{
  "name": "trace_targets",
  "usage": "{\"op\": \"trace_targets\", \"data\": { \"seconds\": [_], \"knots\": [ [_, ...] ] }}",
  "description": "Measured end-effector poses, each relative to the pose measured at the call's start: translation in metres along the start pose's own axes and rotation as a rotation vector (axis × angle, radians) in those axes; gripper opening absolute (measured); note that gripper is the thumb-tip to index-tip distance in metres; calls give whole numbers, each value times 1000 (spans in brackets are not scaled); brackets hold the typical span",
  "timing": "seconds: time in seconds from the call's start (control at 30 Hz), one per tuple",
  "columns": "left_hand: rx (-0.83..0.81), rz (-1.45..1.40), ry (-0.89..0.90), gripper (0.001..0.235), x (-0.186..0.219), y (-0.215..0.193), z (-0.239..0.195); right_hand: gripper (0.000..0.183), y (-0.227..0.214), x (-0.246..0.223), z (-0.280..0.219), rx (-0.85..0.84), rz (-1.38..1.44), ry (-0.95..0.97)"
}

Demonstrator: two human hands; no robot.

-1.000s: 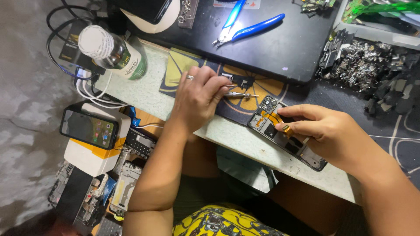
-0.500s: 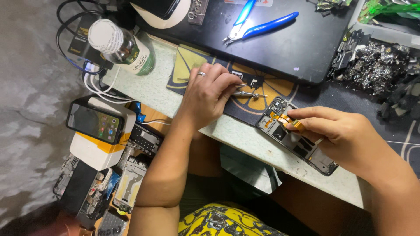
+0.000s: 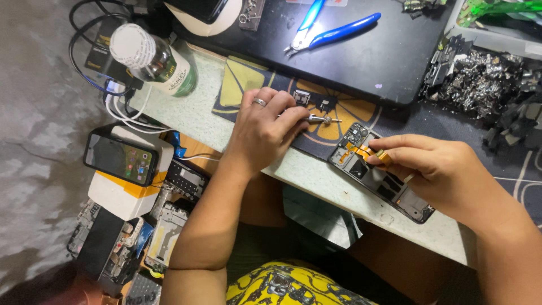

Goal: The person uses a metal spudger to pry and disconnect ribbon cables and small components from a disassembled smartphone chassis. They lift and reposition internal parts while working on the circuit board area.

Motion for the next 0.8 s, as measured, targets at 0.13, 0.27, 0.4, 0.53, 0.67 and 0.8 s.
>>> {"op": "trace_targets", "data": {
  "seconds": [0.13,0.27,0.4,0.53,0.67,0.8],
  "knots": [
    [-40,38,-20,13,2,5,1,28,0,-1,0,27,20,8],
    [-49,-18,37,14,2,4,2,26,-1,-2,0,44,22,-5],
    [-77,-77,69,14,1,3,-1,25,0,-3,1,46,10,-5],
    [-4,-110,-14,19,-10,4,-2,25,-1,-2,1,54,14,-10],
    [111,-43,-116,19,-26,-7,-8,24,0,-2,1,54,11,22],
    [164,-59,-210,21,-33,-23,-14,26,1,-1,1,49,24,33]
  ]
}}
Point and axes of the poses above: each hand's wrist, its own z-axis towards the middle knuckle, its own y-axis out of the palm, x = y × z, the point moved 4 cm from there along z, towards the middle knuckle, and after that the axes turned 2 degrees about -y, right-handed, at the moved point
